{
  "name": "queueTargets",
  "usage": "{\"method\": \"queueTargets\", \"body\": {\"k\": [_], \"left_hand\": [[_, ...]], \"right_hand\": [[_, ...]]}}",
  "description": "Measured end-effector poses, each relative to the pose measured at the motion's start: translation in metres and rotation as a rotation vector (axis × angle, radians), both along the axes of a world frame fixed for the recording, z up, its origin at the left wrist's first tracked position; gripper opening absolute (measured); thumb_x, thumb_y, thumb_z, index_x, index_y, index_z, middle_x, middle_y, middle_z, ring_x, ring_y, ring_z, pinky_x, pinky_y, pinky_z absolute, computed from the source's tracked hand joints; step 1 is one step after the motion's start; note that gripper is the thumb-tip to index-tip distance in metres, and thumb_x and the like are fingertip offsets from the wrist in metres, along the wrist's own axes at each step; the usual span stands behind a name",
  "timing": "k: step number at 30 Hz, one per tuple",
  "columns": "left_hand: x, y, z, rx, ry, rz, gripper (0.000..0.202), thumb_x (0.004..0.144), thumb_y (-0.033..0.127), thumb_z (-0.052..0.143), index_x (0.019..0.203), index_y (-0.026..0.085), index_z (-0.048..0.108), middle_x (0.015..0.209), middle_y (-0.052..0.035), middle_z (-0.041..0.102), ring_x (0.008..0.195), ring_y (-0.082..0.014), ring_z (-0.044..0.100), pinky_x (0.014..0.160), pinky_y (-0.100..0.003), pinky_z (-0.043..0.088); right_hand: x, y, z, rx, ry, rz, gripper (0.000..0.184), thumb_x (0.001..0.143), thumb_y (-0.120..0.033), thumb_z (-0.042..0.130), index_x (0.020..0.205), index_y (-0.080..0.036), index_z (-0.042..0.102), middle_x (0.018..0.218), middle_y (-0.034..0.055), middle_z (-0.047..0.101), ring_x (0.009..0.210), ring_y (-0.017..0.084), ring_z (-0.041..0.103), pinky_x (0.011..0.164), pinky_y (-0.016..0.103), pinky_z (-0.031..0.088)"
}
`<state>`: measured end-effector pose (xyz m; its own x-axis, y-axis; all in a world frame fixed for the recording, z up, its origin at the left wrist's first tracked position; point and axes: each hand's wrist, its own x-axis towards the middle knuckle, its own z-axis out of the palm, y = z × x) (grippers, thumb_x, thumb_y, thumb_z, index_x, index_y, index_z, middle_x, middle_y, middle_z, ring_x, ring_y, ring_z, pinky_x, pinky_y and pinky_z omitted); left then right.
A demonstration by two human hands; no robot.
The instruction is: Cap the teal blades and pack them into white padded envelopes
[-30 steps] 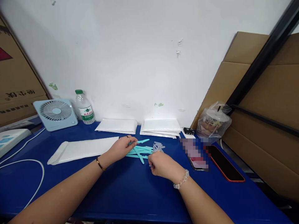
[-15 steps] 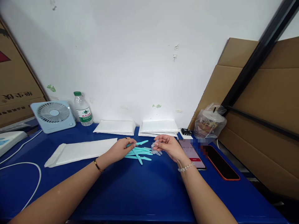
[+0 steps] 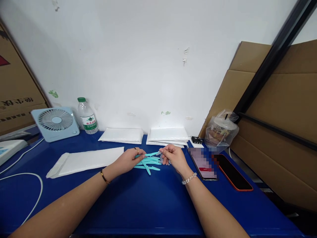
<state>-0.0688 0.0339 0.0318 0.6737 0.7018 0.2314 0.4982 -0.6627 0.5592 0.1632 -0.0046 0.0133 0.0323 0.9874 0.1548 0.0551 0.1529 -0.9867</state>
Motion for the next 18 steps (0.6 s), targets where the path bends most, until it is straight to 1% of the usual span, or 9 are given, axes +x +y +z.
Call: {"method": "queueTargets", "body": {"k": [4,8,11,13,15,16,17,18], "left_hand": [[0.002,-0.002,0.001,0.011,0.004,-0.024,0.033,0.092,0.039,0.036,0.093,0.021,0.064,0.087,-0.0026,0.064,0.082,-0.0167,0.056,0.071,-0.025,0.042],[0.004,-0.002,-0.002,0.037,0.006,-0.055,0.032,0.093,0.038,0.038,0.095,0.021,0.065,0.084,-0.0019,0.064,0.080,-0.0156,0.056,0.071,-0.025,0.041],[0.005,-0.002,-0.005,0.037,0.003,-0.080,0.030,0.093,0.037,0.039,0.095,0.022,0.066,0.085,-0.0019,0.064,0.080,-0.0155,0.056,0.072,-0.025,0.042],[0.004,-0.001,-0.006,0.050,-0.024,-0.063,0.027,0.091,0.038,0.043,0.101,0.023,0.064,0.092,-0.0029,0.064,0.086,-0.0171,0.056,0.074,-0.026,0.043],[0.003,0.002,-0.005,0.120,-0.086,0.035,0.031,0.087,0.041,0.051,0.110,0.022,0.059,0.104,-0.0054,0.061,0.097,-0.0203,0.054,0.080,-0.029,0.044],[0.001,0.005,-0.005,0.167,-0.109,0.089,0.035,0.084,0.042,0.055,0.112,0.022,0.057,0.107,-0.0064,0.058,0.101,-0.0218,0.052,0.082,-0.031,0.043],[-0.001,0.007,-0.004,0.212,-0.116,0.125,0.037,0.081,0.043,0.059,0.111,0.022,0.056,0.108,-0.0070,0.056,0.103,-0.0229,0.050,0.084,-0.033,0.043],[-0.003,0.010,-0.004,0.247,-0.099,0.130,0.036,0.078,0.042,0.062,0.108,0.022,0.057,0.107,-0.0068,0.055,0.103,-0.0234,0.050,0.085,-0.035,0.042]], "right_hand": [[-0.009,-0.002,0.000,-0.015,-0.033,0.029,0.032,0.074,-0.045,0.069,0.068,-0.016,0.057,0.050,-0.0023,0.059,0.039,0.010,0.056,0.037,0.018,0.040],[-0.016,-0.005,0.001,-0.040,-0.067,0.069,0.033,0.073,-0.046,0.068,0.068,-0.016,0.057,0.054,-0.0016,0.061,0.040,0.010,0.056,0.038,0.019,0.040],[-0.010,-0.007,0.004,-0.056,-0.171,0.132,0.033,0.074,-0.046,0.067,0.070,-0.015,0.060,0.054,-0.0002,0.061,0.042,0.010,0.056,0.040,0.020,0.039],[0.000,-0.005,0.006,-0.047,-0.254,0.166,0.032,0.075,-0.046,0.066,0.074,-0.014,0.063,0.055,0.0008,0.062,0.045,0.010,0.055,0.043,0.020,0.039],[0.012,0.002,0.007,-0.017,-0.279,0.102,0.032,0.074,-0.047,0.066,0.078,-0.015,0.065,0.059,0.0012,0.062,0.047,0.010,0.054,0.045,0.021,0.038],[0.019,0.007,0.006,0.003,-0.269,0.026,0.033,0.074,-0.048,0.066,0.079,-0.015,0.065,0.060,0.0010,0.062,0.047,0.010,0.052,0.045,0.021,0.037],[0.024,0.013,0.004,0.020,-0.261,-0.054,0.034,0.074,-0.049,0.065,0.079,-0.015,0.065,0.062,0.0009,0.062,0.047,0.009,0.051,0.046,0.022,0.037],[0.028,0.021,0.002,0.030,-0.269,-0.116,0.034,0.074,-0.049,0.064,0.078,-0.015,0.065,0.064,0.0010,0.062,0.048,0.009,0.050,0.047,0.022,0.037]]}}
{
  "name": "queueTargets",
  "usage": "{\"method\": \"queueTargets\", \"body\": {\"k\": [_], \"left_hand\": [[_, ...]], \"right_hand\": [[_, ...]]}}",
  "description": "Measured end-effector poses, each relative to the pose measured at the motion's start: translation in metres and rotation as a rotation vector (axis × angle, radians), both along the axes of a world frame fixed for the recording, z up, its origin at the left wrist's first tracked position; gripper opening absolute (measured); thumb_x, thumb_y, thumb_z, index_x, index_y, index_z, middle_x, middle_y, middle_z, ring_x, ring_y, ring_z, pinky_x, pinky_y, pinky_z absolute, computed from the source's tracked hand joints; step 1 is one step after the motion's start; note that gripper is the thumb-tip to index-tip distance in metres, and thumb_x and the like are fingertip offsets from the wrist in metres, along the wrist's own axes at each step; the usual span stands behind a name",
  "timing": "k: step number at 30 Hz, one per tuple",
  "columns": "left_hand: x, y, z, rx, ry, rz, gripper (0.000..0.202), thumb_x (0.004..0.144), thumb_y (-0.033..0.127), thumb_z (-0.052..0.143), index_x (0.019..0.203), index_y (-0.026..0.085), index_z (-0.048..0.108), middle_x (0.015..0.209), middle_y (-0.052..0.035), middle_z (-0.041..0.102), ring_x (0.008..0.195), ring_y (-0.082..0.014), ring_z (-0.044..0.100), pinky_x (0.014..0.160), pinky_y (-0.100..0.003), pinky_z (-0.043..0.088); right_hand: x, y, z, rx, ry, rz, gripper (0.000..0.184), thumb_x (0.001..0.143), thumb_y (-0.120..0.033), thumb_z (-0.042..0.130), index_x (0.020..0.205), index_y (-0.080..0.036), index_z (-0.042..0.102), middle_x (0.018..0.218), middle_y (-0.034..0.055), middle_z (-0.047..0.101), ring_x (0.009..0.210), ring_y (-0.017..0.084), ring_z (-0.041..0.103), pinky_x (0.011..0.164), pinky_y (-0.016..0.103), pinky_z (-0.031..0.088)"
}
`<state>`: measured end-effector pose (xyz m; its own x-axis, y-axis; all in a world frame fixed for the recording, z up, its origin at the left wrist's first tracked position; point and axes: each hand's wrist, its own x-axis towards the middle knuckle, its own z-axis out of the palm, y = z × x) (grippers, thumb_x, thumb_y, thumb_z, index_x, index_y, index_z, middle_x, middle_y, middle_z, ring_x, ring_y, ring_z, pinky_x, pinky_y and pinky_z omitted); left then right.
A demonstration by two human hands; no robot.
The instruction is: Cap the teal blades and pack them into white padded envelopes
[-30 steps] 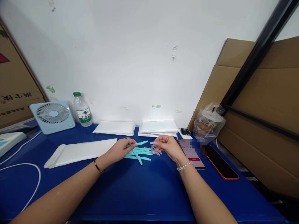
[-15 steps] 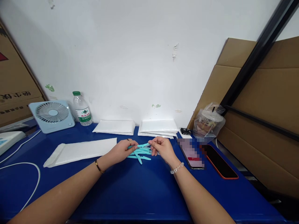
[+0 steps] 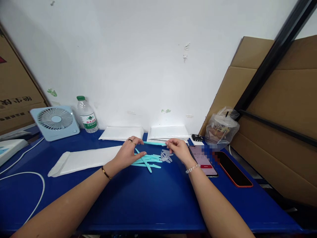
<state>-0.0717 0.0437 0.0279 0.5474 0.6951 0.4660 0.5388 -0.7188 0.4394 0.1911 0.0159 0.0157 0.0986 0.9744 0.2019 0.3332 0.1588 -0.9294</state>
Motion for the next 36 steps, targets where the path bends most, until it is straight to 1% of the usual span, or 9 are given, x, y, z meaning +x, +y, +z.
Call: {"method": "queueTargets", "body": {"k": [4,8,14,18,20,23,27,30,36], "left_hand": [[-0.007,0.010,-0.006,0.041,0.223,-0.157,0.032,0.073,0.040,0.068,0.102,0.026,0.062,0.103,-0.0037,0.053,0.103,-0.0232,0.049,0.085,-0.035,0.040],[-0.006,0.016,-0.020,0.010,0.335,-0.190,0.027,0.076,0.039,0.066,0.100,0.026,0.063,0.103,-0.0033,0.054,0.103,-0.0224,0.049,0.082,-0.032,0.040],[-0.001,0.020,-0.028,-0.064,0.304,-0.190,0.019,0.078,0.037,0.063,0.091,0.023,0.063,0.097,-0.0029,0.057,0.097,-0.0208,0.051,0.079,-0.030,0.041],[0.001,0.018,-0.025,-0.088,0.246,-0.166,0.018,0.078,0.037,0.062,0.089,0.023,0.062,0.096,-0.0023,0.059,0.096,-0.0203,0.052,0.081,-0.030,0.041],[0.000,0.017,-0.021,-0.101,0.205,-0.139,0.016,0.080,0.036,0.059,0.089,0.022,0.061,0.095,-0.0020,0.061,0.094,-0.0197,0.054,0.079,-0.029,0.041],[-0.001,0.015,-0.014,-0.106,0.161,-0.097,0.016,0.083,0.036,0.054,0.088,0.022,0.060,0.091,-0.0015,0.064,0.087,-0.0186,0.056,0.073,-0.028,0.041],[-0.003,0.017,-0.012,-0.086,0.091,-0.034,0.013,0.084,0.034,0.054,0.088,0.022,0.058,0.088,-0.0007,0.064,0.079,-0.0175,0.058,0.068,-0.027,0.041],[-0.003,0.020,-0.016,-0.098,0.034,-0.003,0.011,0.083,0.031,0.055,0.087,0.022,0.057,0.088,-0.0004,0.064,0.079,-0.0168,0.058,0.069,-0.027,0.042],[-0.002,0.022,-0.020,-0.102,0.007,0.001,0.009,0.083,0.030,0.055,0.086,0.022,0.056,0.087,0.0002,0.063,0.077,-0.0161,0.058,0.067,-0.026,0.041]], "right_hand": [[0.000,0.029,-0.014,-0.016,-0.139,-0.064,0.035,0.071,-0.050,0.065,0.075,-0.015,0.067,0.064,0.0015,0.062,0.057,0.013,0.051,0.054,0.025,0.038],[-0.010,0.047,-0.027,-0.054,-0.267,-0.041,0.033,0.070,-0.047,0.064,0.071,-0.015,0.067,0.061,0.0021,0.063,0.060,0.016,0.054,0.055,0.025,0.039],[0.006,0.041,-0.027,-0.033,-0.437,-0.003,0.021,0.072,-0.036,0.062,0.075,-0.016,0.068,0.072,0.0028,0.067,0.065,0.015,0.058,0.058,0.024,0.041],[0.016,0.032,-0.027,-0.143,-0.503,0.063,0.018,0.067,-0.034,0.067,0.068,-0.016,0.066,0.064,0.0022,0.065,0.058,0.013,0.057,0.052,0.022,0.040],[0.016,0.030,-0.028,-0.177,-0.487,0.078,0.019,0.067,-0.034,0.068,0.066,-0.015,0.063,0.060,0.0016,0.064,0.054,0.012,0.055,0.049,0.022,0.039],[0.013,0.025,-0.025,-0.134,-0.391,0.037,0.022,0.068,-0.037,0.068,0.068,-0.015,0.062,0.062,0.0010,0.063,0.055,0.012,0.054,0.051,0.022,0.040],[0.005,0.012,-0.010,-0.058,-0.090,0.086,0.029,0.070,-0.042,0.069,0.081,-0.015,0.064,0.070,0.0009,0.062,0.059,0.011,0.054,0.055,0.023,0.042],[-0.005,0.001,0.001,-0.078,0.080,0.146,0.033,0.068,-0.041,0.072,0.087,-0.014,0.067,0.074,0.0022,0.064,0.062,0.011,0.055,0.058,0.023,0.044],[-0.019,-0.005,0.007,-0.123,0.109,0.175,0.029,0.067,-0.038,0.074,0.084,-0.015,0.070,0.069,0.0014,0.065,0.059,0.009,0.055,0.057,0.022,0.045]]}}
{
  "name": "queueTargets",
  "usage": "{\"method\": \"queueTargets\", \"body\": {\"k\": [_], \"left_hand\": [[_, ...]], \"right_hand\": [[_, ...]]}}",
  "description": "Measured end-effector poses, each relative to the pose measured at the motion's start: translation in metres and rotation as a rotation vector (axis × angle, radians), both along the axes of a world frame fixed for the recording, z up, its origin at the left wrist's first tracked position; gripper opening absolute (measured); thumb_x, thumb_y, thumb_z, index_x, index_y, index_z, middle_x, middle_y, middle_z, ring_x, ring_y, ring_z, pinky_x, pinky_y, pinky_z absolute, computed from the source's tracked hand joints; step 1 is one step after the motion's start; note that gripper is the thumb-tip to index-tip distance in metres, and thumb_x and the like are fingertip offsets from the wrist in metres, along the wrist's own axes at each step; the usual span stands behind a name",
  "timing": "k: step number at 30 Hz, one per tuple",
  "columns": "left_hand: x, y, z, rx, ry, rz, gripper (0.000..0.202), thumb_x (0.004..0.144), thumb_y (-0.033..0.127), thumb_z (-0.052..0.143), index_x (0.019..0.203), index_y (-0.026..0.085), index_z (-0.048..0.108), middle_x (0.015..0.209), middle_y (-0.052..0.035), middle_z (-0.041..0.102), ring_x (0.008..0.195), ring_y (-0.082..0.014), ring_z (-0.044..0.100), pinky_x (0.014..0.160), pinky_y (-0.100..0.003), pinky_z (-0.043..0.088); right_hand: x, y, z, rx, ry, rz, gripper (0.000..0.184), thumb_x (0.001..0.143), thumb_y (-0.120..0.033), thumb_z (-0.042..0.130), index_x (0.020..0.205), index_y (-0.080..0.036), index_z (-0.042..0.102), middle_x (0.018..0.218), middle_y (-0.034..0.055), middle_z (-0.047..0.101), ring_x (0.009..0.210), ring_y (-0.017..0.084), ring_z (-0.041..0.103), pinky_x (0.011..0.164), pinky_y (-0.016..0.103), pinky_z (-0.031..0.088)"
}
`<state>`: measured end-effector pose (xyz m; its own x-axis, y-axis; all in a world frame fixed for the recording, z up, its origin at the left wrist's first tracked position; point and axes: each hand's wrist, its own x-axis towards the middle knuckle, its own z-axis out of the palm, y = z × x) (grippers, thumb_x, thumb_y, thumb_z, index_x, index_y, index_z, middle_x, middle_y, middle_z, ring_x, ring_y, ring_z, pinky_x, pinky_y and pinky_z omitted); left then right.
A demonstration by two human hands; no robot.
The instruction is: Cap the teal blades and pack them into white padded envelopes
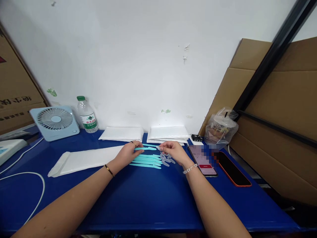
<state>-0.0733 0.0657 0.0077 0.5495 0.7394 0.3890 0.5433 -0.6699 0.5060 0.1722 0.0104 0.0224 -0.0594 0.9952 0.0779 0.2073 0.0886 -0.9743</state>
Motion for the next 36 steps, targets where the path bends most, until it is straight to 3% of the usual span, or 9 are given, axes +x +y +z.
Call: {"method": "queueTargets", "body": {"k": [9,16,23,27,30,36], "left_hand": [[0.005,0.001,-0.002,0.037,0.028,0.016,0.011,0.083,0.029,0.056,0.090,0.021,0.058,0.088,-0.0011,0.063,0.080,-0.0173,0.058,0.071,-0.028,0.043],[0.004,0.003,-0.001,0.026,0.006,0.026,0.014,0.084,0.031,0.054,0.093,0.021,0.058,0.091,-0.0022,0.063,0.083,-0.0183,0.059,0.073,-0.030,0.044],[0.011,-0.001,-0.003,0.027,0.024,-0.009,0.014,0.084,0.031,0.055,0.092,0.021,0.060,0.090,-0.0021,0.063,0.083,-0.0178,0.059,0.075,-0.030,0.045],[0.013,-0.002,-0.002,0.128,0.011,0.002,0.027,0.082,0.030,0.058,0.108,0.022,0.057,0.106,-0.0050,0.060,0.100,-0.0208,0.055,0.087,-0.034,0.043],[0.010,-0.001,-0.001,0.140,0.085,0.043,0.028,0.081,0.032,0.060,0.107,0.023,0.059,0.108,-0.0064,0.058,0.103,-0.0233,0.053,0.089,-0.037,0.042],[0.006,-0.002,-0.004,-0.080,0.231,-0.031,0.019,0.080,0.035,0.057,0.090,0.022,0.065,0.094,-0.0039,0.063,0.090,-0.0202,0.058,0.077,-0.030,0.044]], "right_hand": [[-0.015,0.002,-0.004,0.008,-0.043,0.008,0.030,0.067,-0.040,0.073,0.083,-0.015,0.069,0.064,0.0008,0.062,0.058,0.011,0.055,0.054,0.023,0.043],[-0.001,0.006,-0.006,0.040,-0.026,-0.086,0.029,0.066,-0.039,0.074,0.082,-0.016,0.069,0.072,0.0020,0.065,0.061,0.011,0.055,0.059,0.023,0.045],[-0.016,0.003,-0.006,0.006,-0.035,0.005,0.031,0.066,-0.041,0.073,0.082,-0.016,0.069,0.065,0.0013,0.062,0.058,0.012,0.054,0.055,0.024,0.043],[-0.004,0.013,-0.016,0.010,-0.040,-0.067,0.030,0.066,-0.039,0.072,0.084,-0.015,0.069,0.069,0.0022,0.065,0.059,0.011,0.054,0.056,0.024,0.043],[0.014,0.024,-0.027,0.027,-0.134,-0.129,0.028,0.067,-0.038,0.069,0.082,-0.014,0.070,0.073,0.0031,0.067,0.061,0.012,0.054,0.058,0.024,0.042],[0.024,0.026,-0.030,0.148,-0.559,-0.198,0.019,0.072,-0.035,0.062,0.073,-0.019,0.072,0.069,0.0028,0.067,0.063,0.016,0.057,0.058,0.026,0.041]]}}
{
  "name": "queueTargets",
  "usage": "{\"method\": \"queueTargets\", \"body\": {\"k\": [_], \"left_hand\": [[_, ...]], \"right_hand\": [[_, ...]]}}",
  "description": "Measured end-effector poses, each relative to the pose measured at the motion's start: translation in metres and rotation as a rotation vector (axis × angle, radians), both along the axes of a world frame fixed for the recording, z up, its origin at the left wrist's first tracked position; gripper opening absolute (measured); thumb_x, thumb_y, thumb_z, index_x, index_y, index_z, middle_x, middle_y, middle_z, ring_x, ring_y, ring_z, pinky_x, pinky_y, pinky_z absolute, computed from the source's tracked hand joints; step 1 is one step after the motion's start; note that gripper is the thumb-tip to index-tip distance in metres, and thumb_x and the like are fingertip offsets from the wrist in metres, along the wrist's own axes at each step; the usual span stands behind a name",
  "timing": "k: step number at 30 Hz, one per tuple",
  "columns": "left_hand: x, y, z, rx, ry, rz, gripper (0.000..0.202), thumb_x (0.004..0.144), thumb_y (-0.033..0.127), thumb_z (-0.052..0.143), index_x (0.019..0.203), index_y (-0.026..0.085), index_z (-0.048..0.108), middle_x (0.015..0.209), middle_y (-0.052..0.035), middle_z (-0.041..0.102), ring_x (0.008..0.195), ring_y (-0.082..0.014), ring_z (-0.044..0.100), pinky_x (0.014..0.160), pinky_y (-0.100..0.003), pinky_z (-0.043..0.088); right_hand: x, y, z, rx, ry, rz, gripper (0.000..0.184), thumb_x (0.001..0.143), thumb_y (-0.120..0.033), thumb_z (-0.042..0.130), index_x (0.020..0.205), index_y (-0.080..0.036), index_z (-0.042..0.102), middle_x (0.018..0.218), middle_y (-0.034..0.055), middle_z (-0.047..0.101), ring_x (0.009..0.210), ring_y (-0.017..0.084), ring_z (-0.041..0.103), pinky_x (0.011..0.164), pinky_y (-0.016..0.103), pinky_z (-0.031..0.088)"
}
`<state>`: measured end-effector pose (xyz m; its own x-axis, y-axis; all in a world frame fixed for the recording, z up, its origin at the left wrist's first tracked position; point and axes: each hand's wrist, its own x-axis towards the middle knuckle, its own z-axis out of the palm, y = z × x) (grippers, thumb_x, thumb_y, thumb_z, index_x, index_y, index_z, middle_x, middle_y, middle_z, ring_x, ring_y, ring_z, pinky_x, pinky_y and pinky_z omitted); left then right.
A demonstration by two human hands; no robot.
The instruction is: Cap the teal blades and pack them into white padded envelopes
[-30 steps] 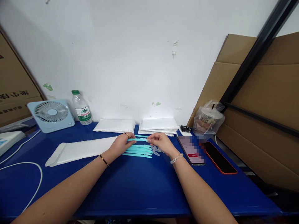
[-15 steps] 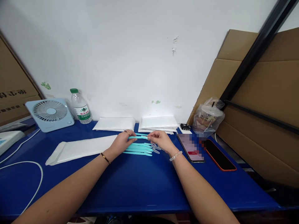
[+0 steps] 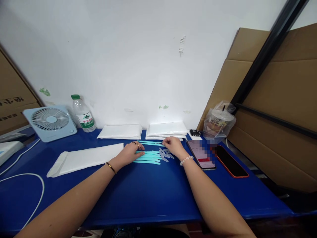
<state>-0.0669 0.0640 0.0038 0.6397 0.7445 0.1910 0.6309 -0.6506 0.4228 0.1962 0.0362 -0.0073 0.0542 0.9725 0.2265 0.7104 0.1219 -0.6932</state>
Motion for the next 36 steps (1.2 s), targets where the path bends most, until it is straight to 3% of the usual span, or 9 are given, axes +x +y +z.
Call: {"method": "queueTargets", "body": {"k": [3,8,15,20,24,28,30,33,36], "left_hand": [[0.002,0.000,-0.002,-0.084,-0.001,0.033,0.015,0.079,0.034,0.057,0.081,0.021,0.064,0.087,-0.0035,0.065,0.083,-0.0193,0.059,0.068,-0.027,0.043],[0.003,0.002,-0.003,-0.144,-0.032,0.064,0.014,0.077,0.033,0.056,0.077,0.021,0.063,0.081,-0.0025,0.065,0.075,-0.0176,0.059,0.060,-0.025,0.041],[0.000,0.008,-0.002,-0.140,-0.130,0.108,0.019,0.080,0.036,0.053,0.078,0.020,0.062,0.071,0.0000,0.062,0.067,-0.0152,0.055,0.055,-0.024,0.035],[0.001,0.008,-0.002,-0.171,-0.144,0.101,0.020,0.080,0.037,0.053,0.078,0.020,0.062,0.068,0.0008,0.060,0.063,-0.0142,0.053,0.052,-0.024,0.033],[0.006,0.006,-0.003,-0.176,-0.149,0.049,0.021,0.081,0.039,0.053,0.080,0.020,0.063,0.073,-0.0001,0.062,0.068,-0.0149,0.056,0.057,-0.024,0.038],[0.007,0.002,0.001,0.015,-0.158,0.119,0.025,0.077,0.036,0.060,0.097,0.022,0.062,0.097,-0.0039,0.063,0.091,-0.0194,0.057,0.076,-0.029,0.043],[0.005,0.000,0.003,0.069,-0.105,0.137,0.025,0.075,0.036,0.062,0.096,0.023,0.062,0.100,-0.0039,0.062,0.097,-0.0217,0.056,0.081,-0.032,0.042],[0.001,-0.001,0.004,0.007,0.007,0.107,0.017,0.076,0.038,0.061,0.086,0.025,0.065,0.096,-0.0022,0.063,0.095,-0.0220,0.057,0.080,-0.033,0.041],[0.000,0.000,0.003,-0.079,0.058,0.084,0.016,0.076,0.038,0.060,0.079,0.024,0.066,0.093,-0.0008,0.065,0.091,-0.0201,0.058,0.076,-0.030,0.041]], "right_hand": [[-0.005,-0.006,0.003,-0.023,-0.108,0.065,0.016,0.067,-0.035,0.067,0.066,-0.019,0.070,0.065,0.0026,0.065,0.059,0.015,0.055,0.054,0.025,0.038],[-0.009,-0.009,0.001,-0.117,-0.056,0.108,0.009,0.065,-0.026,0.067,0.061,-0.018,0.066,0.058,0.0011,0.062,0.052,0.012,0.051,0.048,0.023,0.035],[-0.011,-0.018,0.017,-0.183,0.197,0.230,0.024,0.073,-0.040,0.066,0.078,-0.016,0.068,0.062,0.0008,0.061,0.051,0.010,0.047,0.047,0.021,0.035],[-0.020,-0.021,0.020,-0.205,0.249,0.263,0.030,0.073,-0.044,0.065,0.082,-0.015,0.068,0.062,0.0005,0.060,0.046,0.008,0.042,0.043,0.021,0.031],[-0.029,-0.020,0.018,-0.177,0.240,0.286,0.030,0.073,-0.043,0.066,0.082,-0.015,0.069,0.061,0.0003,0.060,0.048,0.008,0.044,0.045,0.021,0.033],[-0.026,-0.012,0.011,-0.131,0.214,0.223,0.028,0.074,-0.042,0.064,0.082,-0.015,0.069,0.065,0.0012,0.063,0.054,0.011,0.051,0.051,0.022,0.039],[-0.018,-0.008,0.008,-0.105,0.166,0.144,0.027,0.074,-0.040,0.063,0.085,-0.016,0.069,0.070,0.0023,0.065,0.060,0.013,0.055,0.055,0.023,0.041],[-0.008,-0.007,0.010,-0.051,-0.006,0.068,0.024,0.073,-0.035,0.064,0.087,-0.017,0.070,0.077,0.0034,0.067,0.066,0.014,0.057,0.060,0.024,0.043],[-0.006,-0.013,0.015,-0.131,-0.137,0.138,0.017,0.072,-0.033,0.063,0.076,-0.017,0.070,0.074,0.0031,0.065,0.062,0.014,0.056,0.056,0.024,0.041]]}}
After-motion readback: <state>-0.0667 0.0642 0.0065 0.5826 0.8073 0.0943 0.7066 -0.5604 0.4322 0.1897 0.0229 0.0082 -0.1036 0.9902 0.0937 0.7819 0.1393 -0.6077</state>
